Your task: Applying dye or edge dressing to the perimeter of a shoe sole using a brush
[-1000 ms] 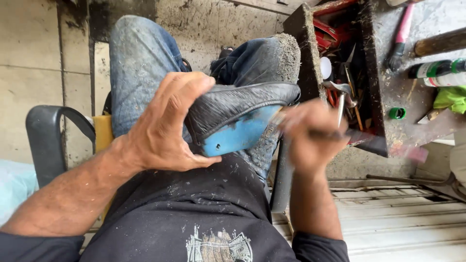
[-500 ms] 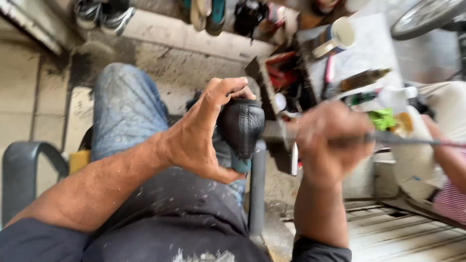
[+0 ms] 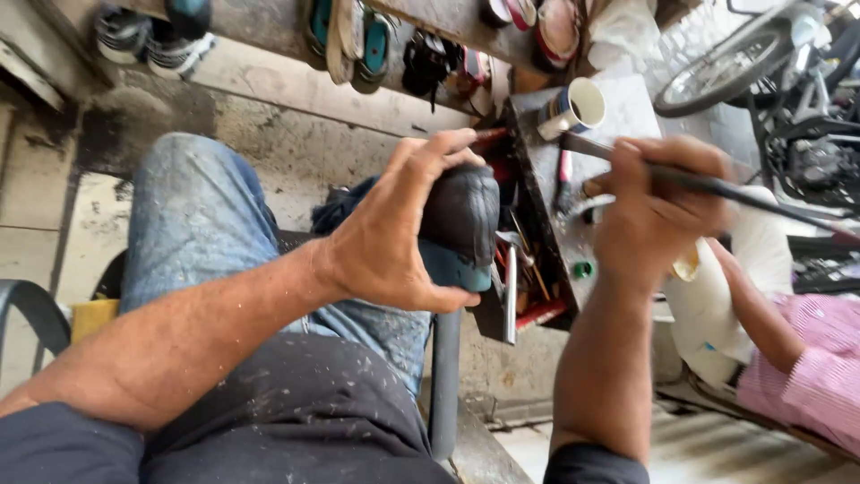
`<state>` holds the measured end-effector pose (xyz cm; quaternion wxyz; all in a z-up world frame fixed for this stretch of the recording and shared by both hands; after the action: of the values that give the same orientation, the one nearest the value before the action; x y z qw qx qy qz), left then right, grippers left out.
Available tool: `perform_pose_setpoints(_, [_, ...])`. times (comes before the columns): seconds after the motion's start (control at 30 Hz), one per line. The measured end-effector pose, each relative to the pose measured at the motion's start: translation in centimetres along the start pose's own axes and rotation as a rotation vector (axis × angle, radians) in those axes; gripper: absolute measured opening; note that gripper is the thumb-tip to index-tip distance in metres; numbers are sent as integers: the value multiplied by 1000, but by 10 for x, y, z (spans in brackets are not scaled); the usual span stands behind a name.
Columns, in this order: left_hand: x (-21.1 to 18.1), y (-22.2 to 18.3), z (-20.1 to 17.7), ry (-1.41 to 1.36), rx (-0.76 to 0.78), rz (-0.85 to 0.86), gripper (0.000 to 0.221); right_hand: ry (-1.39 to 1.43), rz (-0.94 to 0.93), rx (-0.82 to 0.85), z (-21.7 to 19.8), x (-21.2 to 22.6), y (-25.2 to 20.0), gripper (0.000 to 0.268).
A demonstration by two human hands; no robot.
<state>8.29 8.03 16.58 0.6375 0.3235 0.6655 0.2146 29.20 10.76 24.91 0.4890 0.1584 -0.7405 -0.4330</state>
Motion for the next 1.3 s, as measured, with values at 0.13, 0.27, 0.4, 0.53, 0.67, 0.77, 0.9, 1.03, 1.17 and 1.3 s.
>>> perform_pose_setpoints(0.13, [11, -20, -59, 107, -345, -195, 104, 70, -16, -38, -40, 0, -24, 30])
perform_pose_setpoints(0.27, [79, -92, -108, 465, -49, -849, 114, 26, 230, 22, -43, -27, -90, 29])
perform_pose_setpoints(0.4, [126, -195, -120, 500, 313, -1209, 118, 95, 416, 141, -24, -73, -165, 26])
perform_pose_setpoints(0.53, [164, -242, -79, -306, 214, -1282, 110, 124, 280, 71, 15, -93, -187, 20])
perform_pose_setpoints(0.67, [163, -259, -82, -274, 269, -1021, 105, 189, 489, 511, 63, -21, -246, 9])
perform_pose_setpoints(0.77, [137, -245, -68, -332, 207, -1454, 147, 529, 703, 320, 61, -9, -215, 21])
perform_pose_setpoints(0.9, [120, -183, -26, -393, 88, -1132, 151, 224, 806, -40, 20, -62, -235, 27])
perform_pose_setpoints(1.03, [68, -75, 7, 27, -25, -556, 149, 434, 820, 79, 24, -63, -213, 101])
perform_pose_setpoints(1.17, [24, -15, 41, 185, -57, -145, 136, 375, 782, -40, -24, -83, -146, 86])
perform_pose_setpoints(1.3, [11, 27, 77, -19, 189, -53, 147, 311, 835, -151, -98, -114, -86, 72])
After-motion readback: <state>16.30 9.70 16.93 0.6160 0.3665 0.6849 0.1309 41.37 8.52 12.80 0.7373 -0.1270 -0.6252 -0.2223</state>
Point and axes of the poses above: each hand's wrist, its own y-axis towards the middle knuckle, its own z-axis out of the palm, x = y × z, the point moved 9 cm from there along y, towards the middle knuckle, and after that the axes turned 13 degrees about -x, right-handed, at the moved point
